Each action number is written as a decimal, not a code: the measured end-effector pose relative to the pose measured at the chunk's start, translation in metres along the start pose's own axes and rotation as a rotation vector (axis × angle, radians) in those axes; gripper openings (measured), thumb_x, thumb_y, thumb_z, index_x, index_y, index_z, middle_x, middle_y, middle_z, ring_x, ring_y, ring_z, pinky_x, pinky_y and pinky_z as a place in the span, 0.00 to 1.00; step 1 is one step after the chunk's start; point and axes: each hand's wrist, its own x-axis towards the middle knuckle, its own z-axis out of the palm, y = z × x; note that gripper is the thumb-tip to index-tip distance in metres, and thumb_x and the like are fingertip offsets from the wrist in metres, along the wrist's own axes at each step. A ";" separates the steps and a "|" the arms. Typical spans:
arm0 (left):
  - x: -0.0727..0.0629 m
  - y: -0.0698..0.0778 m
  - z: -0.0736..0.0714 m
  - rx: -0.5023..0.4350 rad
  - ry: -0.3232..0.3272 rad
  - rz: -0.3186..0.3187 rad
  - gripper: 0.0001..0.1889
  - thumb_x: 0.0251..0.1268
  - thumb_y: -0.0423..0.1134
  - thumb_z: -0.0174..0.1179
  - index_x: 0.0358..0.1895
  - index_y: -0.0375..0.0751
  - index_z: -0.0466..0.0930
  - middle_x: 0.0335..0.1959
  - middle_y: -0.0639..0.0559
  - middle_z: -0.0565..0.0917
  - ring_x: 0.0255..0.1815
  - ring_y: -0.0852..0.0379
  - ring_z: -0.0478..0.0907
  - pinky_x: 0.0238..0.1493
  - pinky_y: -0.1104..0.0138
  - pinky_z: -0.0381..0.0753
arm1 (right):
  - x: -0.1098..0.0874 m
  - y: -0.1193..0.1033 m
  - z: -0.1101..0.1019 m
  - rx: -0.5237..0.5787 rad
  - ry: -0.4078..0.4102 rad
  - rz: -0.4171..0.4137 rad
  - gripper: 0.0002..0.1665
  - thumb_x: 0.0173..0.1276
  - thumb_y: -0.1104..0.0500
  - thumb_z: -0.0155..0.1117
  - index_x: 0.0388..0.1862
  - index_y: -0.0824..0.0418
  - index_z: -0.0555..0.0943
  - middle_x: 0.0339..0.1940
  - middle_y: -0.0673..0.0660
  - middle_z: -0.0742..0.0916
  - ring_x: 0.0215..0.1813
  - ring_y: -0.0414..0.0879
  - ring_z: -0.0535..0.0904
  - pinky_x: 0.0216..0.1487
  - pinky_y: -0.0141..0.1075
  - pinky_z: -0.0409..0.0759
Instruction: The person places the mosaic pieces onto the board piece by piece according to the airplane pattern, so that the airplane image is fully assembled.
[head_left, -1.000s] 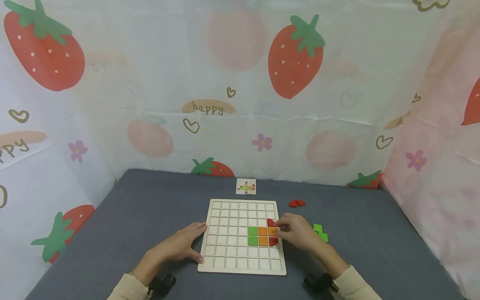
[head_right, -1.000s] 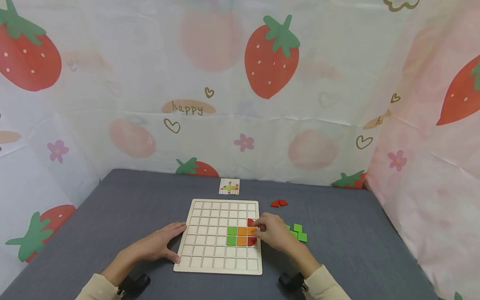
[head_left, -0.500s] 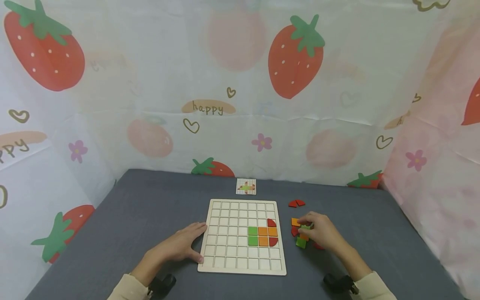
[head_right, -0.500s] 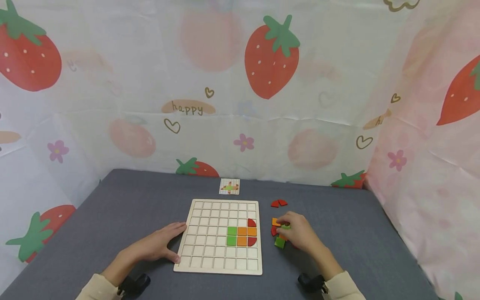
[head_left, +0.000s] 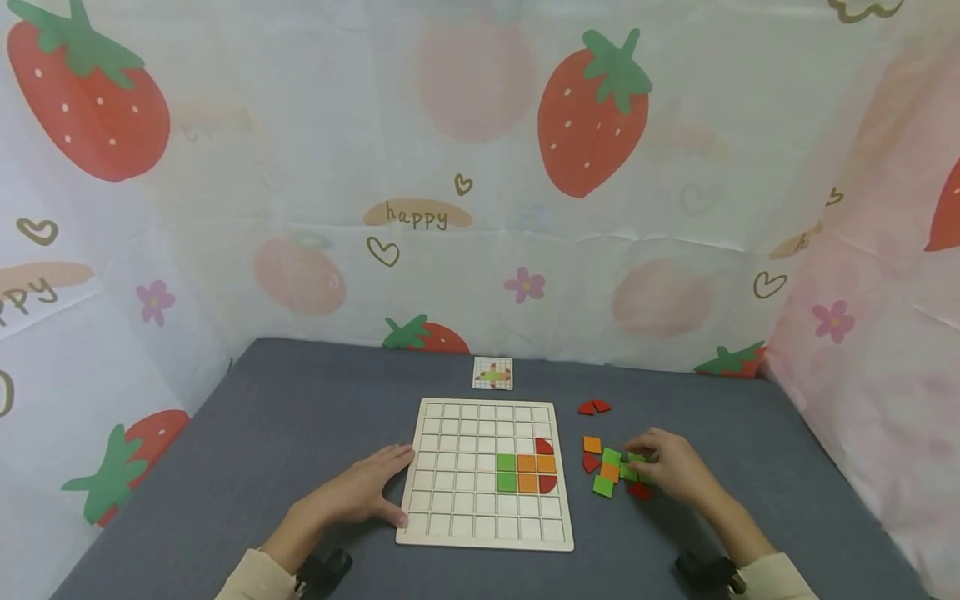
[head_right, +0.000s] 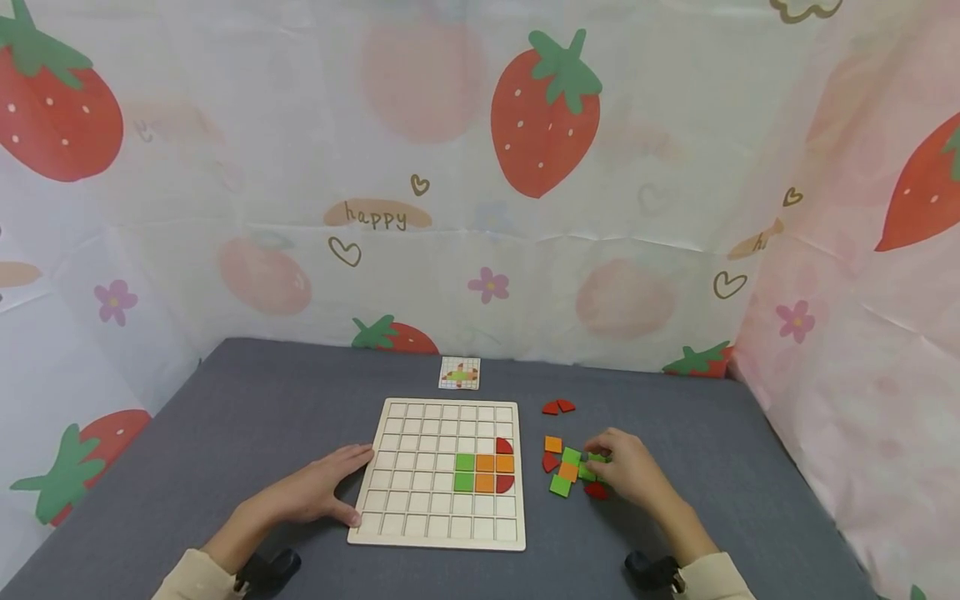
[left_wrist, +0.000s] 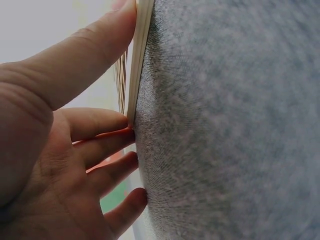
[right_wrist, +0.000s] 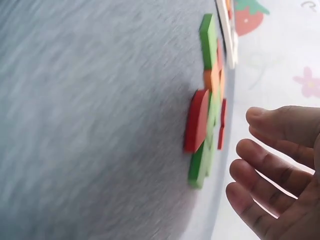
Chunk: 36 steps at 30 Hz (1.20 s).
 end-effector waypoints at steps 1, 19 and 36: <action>0.000 0.000 0.000 0.002 0.000 -0.002 0.52 0.42 0.48 0.76 0.72 0.29 0.61 0.74 0.36 0.63 0.77 0.35 0.55 0.71 0.39 0.57 | -0.001 0.002 0.000 0.003 -0.002 0.005 0.13 0.60 0.64 0.69 0.44 0.65 0.86 0.39 0.55 0.85 0.41 0.49 0.82 0.41 0.42 0.83; -0.001 0.001 -0.002 0.000 -0.012 -0.007 0.52 0.43 0.49 0.75 0.72 0.29 0.60 0.75 0.36 0.62 0.77 0.35 0.54 0.72 0.39 0.56 | -0.007 0.017 0.000 -0.031 -0.058 0.085 0.11 0.56 0.63 0.73 0.39 0.63 0.87 0.37 0.53 0.85 0.40 0.46 0.80 0.39 0.42 0.80; -0.001 0.001 -0.001 0.006 -0.009 -0.012 0.52 0.43 0.49 0.75 0.72 0.30 0.61 0.74 0.36 0.62 0.77 0.35 0.55 0.71 0.39 0.56 | -0.006 0.012 0.000 -0.089 -0.102 0.108 0.09 0.56 0.65 0.72 0.37 0.64 0.87 0.35 0.52 0.82 0.36 0.43 0.75 0.37 0.39 0.76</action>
